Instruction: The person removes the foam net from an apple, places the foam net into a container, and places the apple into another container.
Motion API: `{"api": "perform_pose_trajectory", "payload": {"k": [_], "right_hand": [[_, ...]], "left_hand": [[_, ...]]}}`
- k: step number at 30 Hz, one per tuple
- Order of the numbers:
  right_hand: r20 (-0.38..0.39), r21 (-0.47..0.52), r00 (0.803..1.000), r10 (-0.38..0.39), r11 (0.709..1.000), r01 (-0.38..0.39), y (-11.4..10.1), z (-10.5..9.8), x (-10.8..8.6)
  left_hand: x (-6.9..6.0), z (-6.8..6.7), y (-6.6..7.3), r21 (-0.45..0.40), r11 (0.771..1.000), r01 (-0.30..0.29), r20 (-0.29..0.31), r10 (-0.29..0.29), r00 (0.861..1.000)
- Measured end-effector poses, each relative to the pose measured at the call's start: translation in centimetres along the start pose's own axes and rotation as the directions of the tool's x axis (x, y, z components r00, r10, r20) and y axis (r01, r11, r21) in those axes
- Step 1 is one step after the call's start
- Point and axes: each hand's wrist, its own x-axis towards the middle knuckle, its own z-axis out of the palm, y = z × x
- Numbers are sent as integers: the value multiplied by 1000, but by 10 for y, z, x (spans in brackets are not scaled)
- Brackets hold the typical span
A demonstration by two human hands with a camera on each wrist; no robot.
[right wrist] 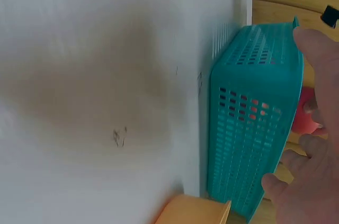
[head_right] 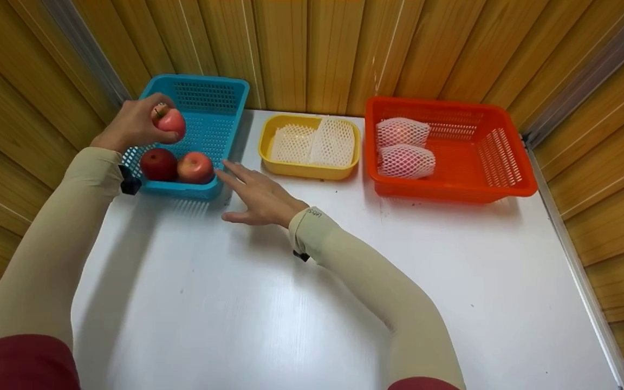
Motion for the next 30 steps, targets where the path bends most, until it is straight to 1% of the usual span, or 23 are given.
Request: {"api": "perform_pose_trajectory", "payload": {"k": [3,7,10,14,17,23,27,30], "right_hand": [[10,-5,1000,-25,1000,25,-4,5,0],[19,-11,999,-36,999,37,-7,9,-1],[12,-22,998,-55,998,55,-8,10,-1],[9,-39,997,-72,997,72,-10,11,0],[15,-41,998,-67,997,68,-11,11,1],[11,-38,999,-48,998,49,-12,13,1],[1,-23,999,-42,999,42,-12,15,0],[-17,-18,998,-54,998,53,-11,17,-1]], "left_hand": [[4,0,-2,-1,1000,25,18,-25,1000],[10,0,-4,1,999,45,35,-45,998],[13,-1,-5,4,999,55,46,-55,997],[17,-1,-7,11,997,82,72,-82,994],[19,-1,-7,23,995,101,94,-102,990],[27,1,-7,52,993,110,125,-116,985],[31,1,-5,72,990,117,149,-127,981],[34,1,-2,77,989,123,155,-134,979]]}}
